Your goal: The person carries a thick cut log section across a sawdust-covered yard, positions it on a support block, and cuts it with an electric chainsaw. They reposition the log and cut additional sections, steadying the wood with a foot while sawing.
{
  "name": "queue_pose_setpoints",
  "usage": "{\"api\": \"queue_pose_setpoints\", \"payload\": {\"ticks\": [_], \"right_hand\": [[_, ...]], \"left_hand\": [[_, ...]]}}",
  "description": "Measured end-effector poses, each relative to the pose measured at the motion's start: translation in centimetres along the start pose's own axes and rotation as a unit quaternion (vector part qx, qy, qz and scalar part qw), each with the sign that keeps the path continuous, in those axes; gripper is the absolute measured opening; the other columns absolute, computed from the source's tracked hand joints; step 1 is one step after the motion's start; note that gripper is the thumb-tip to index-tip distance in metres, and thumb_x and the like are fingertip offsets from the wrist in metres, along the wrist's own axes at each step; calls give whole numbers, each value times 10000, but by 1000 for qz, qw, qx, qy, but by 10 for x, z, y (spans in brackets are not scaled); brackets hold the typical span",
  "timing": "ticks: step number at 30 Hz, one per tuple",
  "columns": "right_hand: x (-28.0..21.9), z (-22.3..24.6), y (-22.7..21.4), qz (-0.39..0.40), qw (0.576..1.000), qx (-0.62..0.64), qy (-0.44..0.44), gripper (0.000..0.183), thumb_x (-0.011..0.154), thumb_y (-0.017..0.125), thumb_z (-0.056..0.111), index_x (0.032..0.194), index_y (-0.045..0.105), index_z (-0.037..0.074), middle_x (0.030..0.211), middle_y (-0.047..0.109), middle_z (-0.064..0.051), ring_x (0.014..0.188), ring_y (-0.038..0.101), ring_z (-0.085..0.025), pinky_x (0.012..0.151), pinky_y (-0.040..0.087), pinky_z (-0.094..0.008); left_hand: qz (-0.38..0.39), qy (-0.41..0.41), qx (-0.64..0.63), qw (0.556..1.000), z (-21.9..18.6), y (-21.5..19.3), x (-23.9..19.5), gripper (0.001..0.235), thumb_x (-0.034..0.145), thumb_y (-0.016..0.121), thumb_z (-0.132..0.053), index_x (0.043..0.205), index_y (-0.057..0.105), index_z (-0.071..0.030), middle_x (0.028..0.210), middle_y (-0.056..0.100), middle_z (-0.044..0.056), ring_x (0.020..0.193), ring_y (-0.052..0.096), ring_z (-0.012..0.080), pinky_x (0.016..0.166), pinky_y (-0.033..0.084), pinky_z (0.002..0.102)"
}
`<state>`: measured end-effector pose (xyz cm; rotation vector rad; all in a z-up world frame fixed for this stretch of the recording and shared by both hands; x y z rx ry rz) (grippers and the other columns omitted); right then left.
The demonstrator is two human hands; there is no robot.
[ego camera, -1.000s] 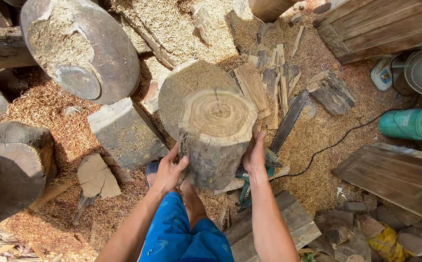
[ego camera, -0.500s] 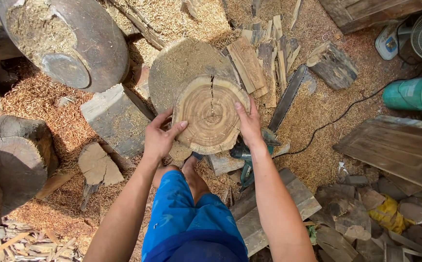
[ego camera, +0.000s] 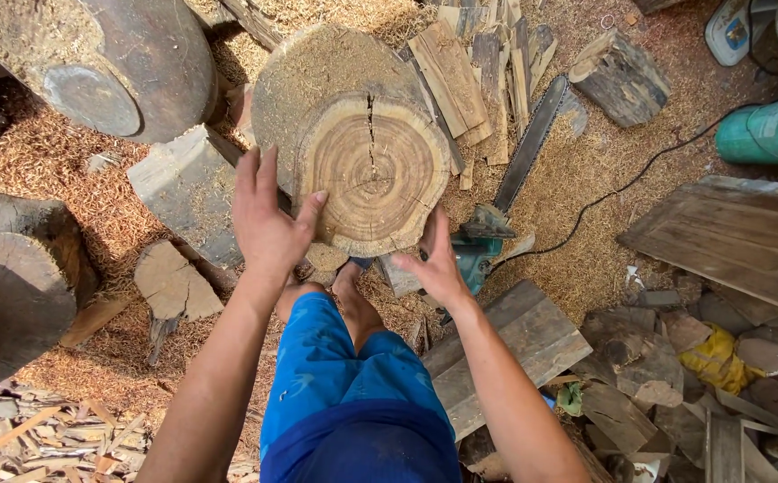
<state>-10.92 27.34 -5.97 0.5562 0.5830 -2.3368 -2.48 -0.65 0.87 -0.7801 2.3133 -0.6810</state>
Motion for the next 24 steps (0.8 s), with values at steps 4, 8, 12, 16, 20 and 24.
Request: {"api": "queue_pose_setpoints", "payload": {"ticks": [4, 8, 12, 16, 20, 24], "right_hand": [[-52, -78, -11, 64, 985, 0, 160, 1065, 792, 790, 423, 1622, 169, 180, 1612, 351, -210, 1444, 440, -374, 1110, 444, -602], [-117, -189, -41, 19, 938, -89, 334, 898, 840, 743, 351, 1602, 295, 194, 1530, 519, -138, 1356, 579, -304, 1092, 515, -489], [-176, -271, -70, -28, 901, -90, 424, 732, 906, 765, 365, 1524, 457, 120, 1461, 566, -153, 1314, 572, -318, 1061, 499, -444], [-184, -264, -76, -59, 882, -18, 466, 681, 914, 723, 364, 1507, 478, 134, 1384, 640, -165, 1217, 658, -335, 1003, 551, -460], [-149, -240, -70, -69, 906, 1, 417, 631, 913, 713, 350, 1476, 523, 140, 1371, 663, -160, 1192, 682, -317, 990, 563, -452], [-90, -170, -68, -58, 940, -11, 336, 579, 939, 672, 314, 1473, 517, 157, 1428, 617, -149, 1272, 628, -306, 1058, 526, -472]], "left_hand": [[-70, 235, 293, 924, -17, 42, -4, 895, 1049, 620, -610, 1666, 229, -94, 1734, 90, 156, 1594, 59, 362, 1301, 46, 557], [60, 260, 322, 908, -71, 89, -37, 928, 1005, 484, -669, 1647, 201, -61, 1709, 24, 198, 1572, -35, 357, 1251, -74, 546], [405, 366, 254, 799, -81, 139, -128, 806, 878, 596, -607, 1520, 400, -160, 1510, 347, 204, 1398, 263, 380, 1187, 97, 575], [581, 317, 234, 712, -41, 160, -193, 639, 913, 647, -499, 1437, 559, -143, 1027, 737, 180, 1034, 700, 351, 920, 547, 499], [474, 257, 192, 820, 30, 155, -172, 476, 909, 703, -488, 1174, 677, -93, 1052, 738, 133, 1009, 710, 320, 903, 553, 468], [182, -93, 21, 979, 81, 89, -101, 334, 940, 671, -339, 1189, 717, -121, 1024, 754, 160, 911, 724, 305, 827, 563, 419]]}}
Point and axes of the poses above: each hand's wrist, its own x-axis towards the middle knuckle, its own y-axis out of the palm, z = x × y, the point moved 3 cm from there along x, towards the middle knuckle
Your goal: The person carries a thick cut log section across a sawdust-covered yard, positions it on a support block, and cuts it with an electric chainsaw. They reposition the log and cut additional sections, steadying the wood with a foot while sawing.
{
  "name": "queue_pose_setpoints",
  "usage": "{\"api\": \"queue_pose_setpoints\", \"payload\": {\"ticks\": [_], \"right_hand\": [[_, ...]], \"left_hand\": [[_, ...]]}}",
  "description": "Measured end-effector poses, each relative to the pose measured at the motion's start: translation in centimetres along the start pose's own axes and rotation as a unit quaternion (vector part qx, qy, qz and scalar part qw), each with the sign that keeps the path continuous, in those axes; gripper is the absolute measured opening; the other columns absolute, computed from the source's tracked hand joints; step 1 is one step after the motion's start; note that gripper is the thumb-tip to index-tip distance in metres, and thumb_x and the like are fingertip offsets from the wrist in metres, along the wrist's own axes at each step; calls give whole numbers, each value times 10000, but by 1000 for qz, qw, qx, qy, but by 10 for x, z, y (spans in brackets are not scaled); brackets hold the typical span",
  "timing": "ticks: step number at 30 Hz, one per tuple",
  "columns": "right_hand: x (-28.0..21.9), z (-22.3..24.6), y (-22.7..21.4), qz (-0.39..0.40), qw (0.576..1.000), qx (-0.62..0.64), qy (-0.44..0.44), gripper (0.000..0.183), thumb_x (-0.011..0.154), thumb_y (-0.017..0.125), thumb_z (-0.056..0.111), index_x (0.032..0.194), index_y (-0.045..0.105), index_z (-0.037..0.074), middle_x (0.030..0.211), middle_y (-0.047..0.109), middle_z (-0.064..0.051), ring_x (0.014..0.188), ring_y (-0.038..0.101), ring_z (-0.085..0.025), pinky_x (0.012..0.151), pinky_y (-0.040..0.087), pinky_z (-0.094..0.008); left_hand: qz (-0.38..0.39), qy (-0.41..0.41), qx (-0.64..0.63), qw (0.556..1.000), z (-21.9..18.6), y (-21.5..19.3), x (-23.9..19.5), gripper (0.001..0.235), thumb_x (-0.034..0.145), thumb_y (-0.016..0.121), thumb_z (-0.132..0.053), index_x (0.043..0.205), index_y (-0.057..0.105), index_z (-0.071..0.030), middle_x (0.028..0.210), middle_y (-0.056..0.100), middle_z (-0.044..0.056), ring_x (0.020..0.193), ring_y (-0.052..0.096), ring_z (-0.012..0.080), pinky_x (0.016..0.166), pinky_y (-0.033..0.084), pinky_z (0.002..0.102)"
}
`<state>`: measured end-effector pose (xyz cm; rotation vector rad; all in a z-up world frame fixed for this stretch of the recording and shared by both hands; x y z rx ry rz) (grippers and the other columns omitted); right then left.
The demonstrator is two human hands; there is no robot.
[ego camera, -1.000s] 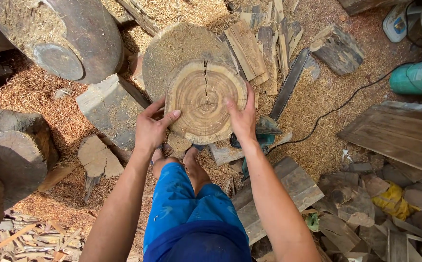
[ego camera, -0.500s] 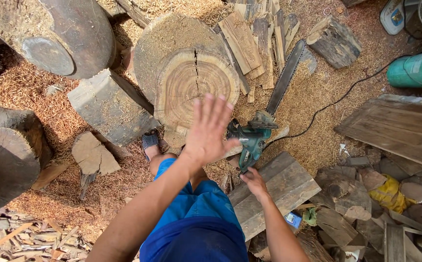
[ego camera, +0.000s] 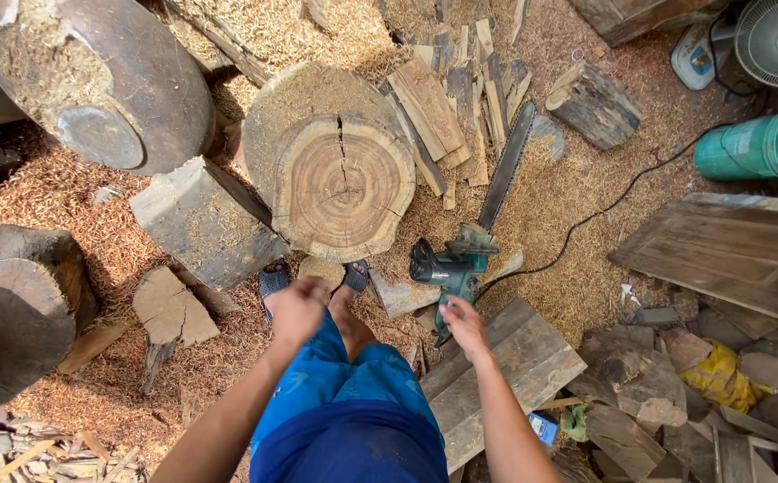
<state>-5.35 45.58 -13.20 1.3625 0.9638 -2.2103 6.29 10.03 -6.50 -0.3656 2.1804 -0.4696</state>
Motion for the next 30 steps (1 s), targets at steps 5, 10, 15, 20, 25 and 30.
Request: {"api": "queue_pose_setpoints", "payload": {"ticks": [5, 10, 15, 20, 25, 30], "right_hand": [[-33, 180, 2, -30, 986, -54, -156, 521, 974, 612, 342, 1458, 527, 165, 1493, 558, -121, 1368, 540, -310, 1124, 437, -545], [-30, 324, 23, -130, 906, -122, -384, 511, 1065, 540, 425, 1469, 483, 118, 1520, 522, -156, 1397, 515, -350, 1113, 432, -563], [-2, 357, 62, -171, 871, -170, -429, 527, 1044, 516, 436, 1453, 517, 103, 1471, 555, -168, 1356, 532, -368, 1107, 420, -553], [-6, 370, 67, -211, 850, -234, -421, 505, 1072, 481, 439, 1426, 550, 85, 1435, 598, -183, 1305, 569, -377, 1080, 439, -526], [-8, 386, 71, -174, 898, -196, -353, 427, 1075, 402, 416, 1370, 616, 192, 1385, 672, -99, 1271, 628, -324, 1081, 454, -511], [-8, 385, 66, -149, 930, -158, -295, 445, 1093, 353, 426, 1400, 590, 208, 1319, 696, -111, 1177, 684, -315, 1023, 529, -497]], "left_hand": [[-259, -21, -230, 938, -40, -94, 32, 377, 1031, 600, -273, 1181, 685, 62, 1025, 737, 215, 929, 700, 294, 825, 562, 397], [-282, -1, -80, 956, -118, -95, 70, 629, 1019, 501, -469, 1440, 509, -2, 1406, 578, 236, 1266, 568, 366, 1037, 450, 504], [-269, -25, -18, 963, -122, -87, 77, 653, 1037, 455, -528, 1440, 507, -17, 1391, 599, 232, 1264, 592, 378, 1054, 466, 500], [-222, -61, -36, 972, -156, -117, 73, 705, 995, 488, -572, 1428, 508, -15, 1332, 626, 239, 1201, 633, 386, 1012, 490, 495], [-246, -58, -22, 967, -152, -121, 80, 736, 946, 568, -591, 1405, 526, -16, 1331, 620, 241, 1167, 626, 436, 983, 482, 506], [-263, -56, -31, 963, -139, -112, 84, 676, 978, 553, -571, 1387, 546, -33, 1334, 628, 222, 1170, 628, 436, 972, 487, 506]]}}
Point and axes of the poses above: each hand's wrist, its own x-axis towards the middle knuckle, its own y-axis out of the palm, z = x × y, the point moved 3 cm from there along x, towards the middle knuckle
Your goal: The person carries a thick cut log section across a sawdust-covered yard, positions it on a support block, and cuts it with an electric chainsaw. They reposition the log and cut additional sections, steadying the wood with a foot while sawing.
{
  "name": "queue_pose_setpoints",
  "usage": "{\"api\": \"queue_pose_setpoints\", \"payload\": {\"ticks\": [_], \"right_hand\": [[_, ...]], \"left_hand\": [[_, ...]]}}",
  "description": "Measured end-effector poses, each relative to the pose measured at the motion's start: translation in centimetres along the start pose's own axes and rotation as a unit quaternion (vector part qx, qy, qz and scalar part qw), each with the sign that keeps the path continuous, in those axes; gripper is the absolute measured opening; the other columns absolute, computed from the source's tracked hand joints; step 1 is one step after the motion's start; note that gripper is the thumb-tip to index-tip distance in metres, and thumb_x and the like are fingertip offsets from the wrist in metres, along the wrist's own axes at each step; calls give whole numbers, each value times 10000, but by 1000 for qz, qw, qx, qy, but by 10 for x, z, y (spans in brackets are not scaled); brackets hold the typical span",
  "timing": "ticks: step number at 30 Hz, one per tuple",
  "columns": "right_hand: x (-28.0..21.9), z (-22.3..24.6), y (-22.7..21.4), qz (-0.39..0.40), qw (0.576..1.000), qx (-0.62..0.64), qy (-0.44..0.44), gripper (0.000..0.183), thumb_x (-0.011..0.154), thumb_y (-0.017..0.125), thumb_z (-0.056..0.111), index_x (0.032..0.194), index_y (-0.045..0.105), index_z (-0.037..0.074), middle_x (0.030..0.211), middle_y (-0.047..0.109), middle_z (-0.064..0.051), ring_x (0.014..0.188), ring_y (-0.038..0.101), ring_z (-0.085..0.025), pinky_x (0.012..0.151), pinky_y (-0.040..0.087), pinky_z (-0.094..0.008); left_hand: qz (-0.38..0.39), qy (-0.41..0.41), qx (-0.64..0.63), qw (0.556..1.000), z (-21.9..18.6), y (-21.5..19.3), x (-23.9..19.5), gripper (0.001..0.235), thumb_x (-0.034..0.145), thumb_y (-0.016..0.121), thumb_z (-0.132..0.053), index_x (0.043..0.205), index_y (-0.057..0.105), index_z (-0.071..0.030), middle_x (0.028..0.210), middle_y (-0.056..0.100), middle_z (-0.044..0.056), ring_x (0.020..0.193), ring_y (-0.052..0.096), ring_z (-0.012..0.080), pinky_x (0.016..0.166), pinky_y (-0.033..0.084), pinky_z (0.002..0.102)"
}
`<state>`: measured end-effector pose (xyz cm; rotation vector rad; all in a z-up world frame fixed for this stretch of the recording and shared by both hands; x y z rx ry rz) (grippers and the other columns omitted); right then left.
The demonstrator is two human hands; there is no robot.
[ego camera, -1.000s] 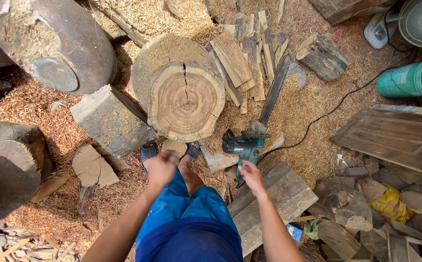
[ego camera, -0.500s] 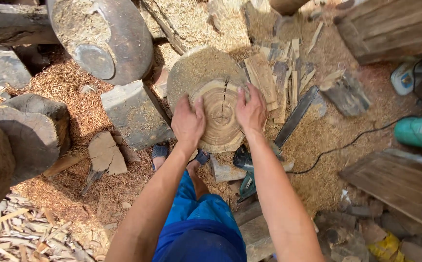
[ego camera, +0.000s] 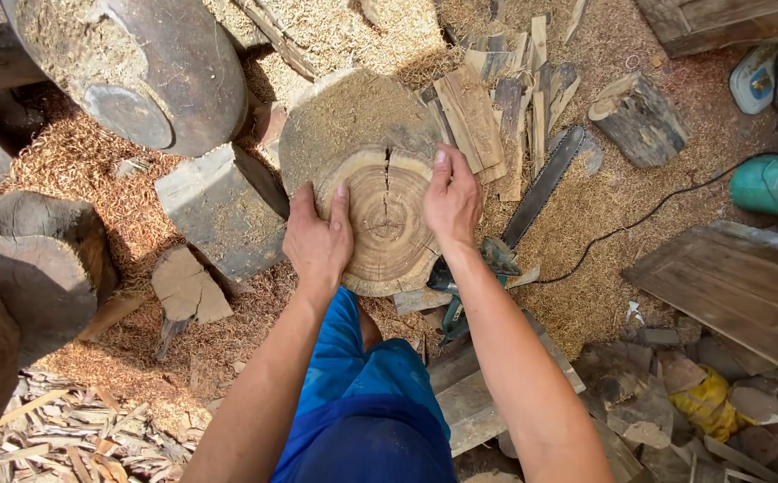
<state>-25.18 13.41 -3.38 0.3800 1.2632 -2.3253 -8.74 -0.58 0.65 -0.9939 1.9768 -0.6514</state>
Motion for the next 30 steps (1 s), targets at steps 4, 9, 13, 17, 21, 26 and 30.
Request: {"api": "queue_pose_setpoints", "payload": {"ticks": [4, 9, 13, 17, 21, 26, 30], "right_hand": [[0, -4, -2, -13, 1000, -2, -1, 464, 1082, 363, 447, 1397, 587, 190, 1326, 695, -113, 1199, 664, -335, 1027, 507, -524], [-5, -10, -2, -37, 998, -39, -40, 479, 1085, 411, 478, 1388, 605, 160, 1355, 671, -147, 1250, 622, -371, 1058, 452, -536], [-12, -4, -4, -51, 996, -42, -52, 481, 1065, 454, 497, 1323, 663, 150, 1325, 688, -140, 1249, 635, -350, 1086, 454, -507], [-33, -28, -2, -62, 996, -45, -54, 446, 1068, 472, 494, 1219, 715, 152, 1309, 730, -102, 1239, 672, -316, 1079, 516, -479], [-62, -41, 0, -79, 995, 10, -66, 461, 1064, 523, 464, 1287, 692, 98, 1315, 710, -167, 1229, 669, -345, 1027, 533, -500], [-103, -50, 5, -135, 977, 23, -165, 510, 1086, 544, 460, 1303, 663, 14, 1336, 682, -239, 1249, 665, -372, 1031, 574, -474], [-158, -56, 9, -193, 951, -2, -243, 582, 1055, 556, 499, 1291, 637, -27, 1299, 694, -221, 1204, 702, -350, 1047, 584, -441]], "left_hand": [[1, -17, -18, 1000, 1, 1, 1, 610, 1009, 506, -547, 1380, 572, -67, 1324, 639, 200, 1178, 628, 423, 980, 489, 502], [9, -4, -29, 1000, 8, 2, -3, 588, 1033, 479, -528, 1373, 570, -57, 1323, 637, 196, 1180, 624, 416, 969, 489, 505], [16, 4, -32, 999, 7, 1, -5, 560, 1043, 479, -501, 1369, 572, -55, 1307, 638, 187, 1174, 625, 403, 959, 493, 497], [10, 65, -44, 997, 30, 11, -30, 533, 1065, 518, -437, 1406, 546, -29, 1303, 627, 205, 1188, 619, 405, 985, 497, 486], [-6, 125, -75, 989, 47, 11, -48, 521, 1061, 573, -351, 1432, 512, 10, 1335, 609, 241, 1213, 605, 418, 1016, 492, 474], [-10, 176, -76, 981, 75, 1, -72, 557, 1032, 615, -318, 1444, 480, 32, 1363, 588, 267, 1244, 589, 439, 1061, 474, 483], [9, 244, -89, 966, 118, -4, -96, 672, 970, 674, -298, 1481, 406, 46, 1403, 542, 295, 1290, 545, 480, 1112, 437, 505]]}}
Point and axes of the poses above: each hand's wrist, its own x-axis towards the middle knuckle, its own y-axis out of the palm, z = x × y, the point moved 3 cm from there along x, towards the middle knuckle
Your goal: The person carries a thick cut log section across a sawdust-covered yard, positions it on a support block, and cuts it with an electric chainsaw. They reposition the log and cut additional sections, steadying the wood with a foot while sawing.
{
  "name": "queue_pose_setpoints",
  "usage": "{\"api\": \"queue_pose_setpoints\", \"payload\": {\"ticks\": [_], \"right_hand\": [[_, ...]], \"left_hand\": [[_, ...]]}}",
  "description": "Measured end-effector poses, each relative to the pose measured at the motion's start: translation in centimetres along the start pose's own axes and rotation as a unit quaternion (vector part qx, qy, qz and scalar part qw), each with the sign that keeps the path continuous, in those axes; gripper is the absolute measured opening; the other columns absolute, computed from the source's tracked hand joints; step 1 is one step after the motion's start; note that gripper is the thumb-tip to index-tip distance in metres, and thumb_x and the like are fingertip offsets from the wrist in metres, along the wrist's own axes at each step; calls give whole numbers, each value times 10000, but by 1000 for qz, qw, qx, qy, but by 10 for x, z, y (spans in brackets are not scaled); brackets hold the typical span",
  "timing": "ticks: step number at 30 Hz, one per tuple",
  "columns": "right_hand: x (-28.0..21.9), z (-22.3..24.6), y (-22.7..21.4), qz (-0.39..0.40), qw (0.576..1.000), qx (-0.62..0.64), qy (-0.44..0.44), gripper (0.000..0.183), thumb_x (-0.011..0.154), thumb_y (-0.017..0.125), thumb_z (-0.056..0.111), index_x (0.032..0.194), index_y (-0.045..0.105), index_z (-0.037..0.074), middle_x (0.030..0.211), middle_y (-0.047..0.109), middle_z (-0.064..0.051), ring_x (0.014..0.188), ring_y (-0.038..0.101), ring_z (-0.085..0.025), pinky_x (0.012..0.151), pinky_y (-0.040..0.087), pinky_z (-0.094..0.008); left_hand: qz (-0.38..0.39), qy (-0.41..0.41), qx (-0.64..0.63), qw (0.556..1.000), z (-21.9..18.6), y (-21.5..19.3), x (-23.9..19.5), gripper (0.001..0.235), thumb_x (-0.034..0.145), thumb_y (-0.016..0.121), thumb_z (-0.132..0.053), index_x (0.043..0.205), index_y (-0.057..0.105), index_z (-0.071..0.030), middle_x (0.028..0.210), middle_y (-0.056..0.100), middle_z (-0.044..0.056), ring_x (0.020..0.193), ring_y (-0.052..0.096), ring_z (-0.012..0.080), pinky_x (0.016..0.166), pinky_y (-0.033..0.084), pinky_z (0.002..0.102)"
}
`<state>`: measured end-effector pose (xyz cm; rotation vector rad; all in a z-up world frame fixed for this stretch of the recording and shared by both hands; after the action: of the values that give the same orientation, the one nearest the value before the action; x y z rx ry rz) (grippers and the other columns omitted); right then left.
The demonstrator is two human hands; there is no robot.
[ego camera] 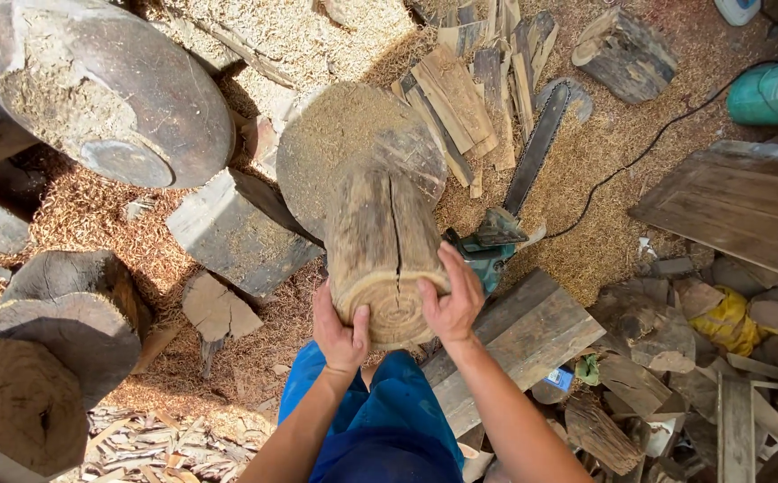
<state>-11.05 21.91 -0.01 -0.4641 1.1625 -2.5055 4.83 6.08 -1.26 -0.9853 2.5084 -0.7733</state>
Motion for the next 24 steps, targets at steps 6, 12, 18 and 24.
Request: {"api": "queue_pose_setpoints", "payload": {"ticks": [6, 12, 18, 24], "right_hand": [[-29, 44, -28, -10, 1000, 11, 6, 624, 1036, 575, 523, 1296, 629, -42, 1308, 686, -216, 1217, 686, -368, 1060, 554, -438], [-57, 36, -40, 9, 996, 65, 58, 661, 1002, 633, 529, 1329, 614, -46, 1389, 631, -214, 1292, 632, -365, 1103, 508, -434], [-89, 11, -42, 93, 965, 199, 145, 553, 1043, 617, 490, 1319, 607, 11, 1514, 551, -227, 1422, 536, -375, 1186, 426, -451], [-59, -23, 3, 177, 812, 182, 525, 652, 958, 501, 629, 1413, 530, 163, 1521, 552, -154, 1417, 538, -338, 1175, 433, -486]], "left_hand": [[83, 4, -87, 993, 29, -19, -38, 766, 935, 695, -340, 1511, 358, 35, 1490, 477, 292, 1373, 497, 459, 1155, 403, 483], [190, -150, -261, 935, 44, -34, -26, 882, 978, 493, -577, 1590, 219, -4, 1581, 365, 240, 1462, 380, 411, 1203, 294, 495], [256, -544, -443, 665, 97, 21, -10, 964, 897, 341, -775, 1573, 332, -89, 1543, 475, 179, 1378, 499, 344, 1125, 410, 504], [291, -644, -448, 548, 123, 36, -29, 978, 855, 403, -795, 1525, 443, -83, 1426, 594, 215, 1235, 618, 362, 1013, 508, 533]]}}
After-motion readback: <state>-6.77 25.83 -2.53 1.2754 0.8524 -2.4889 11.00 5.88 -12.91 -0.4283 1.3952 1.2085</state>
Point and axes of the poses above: each hand's wrist, its own x-axis towards the middle knuckle, its own y-axis out of the palm, z = x × y, the point moved 3 cm from there along x, towards the middle knuckle
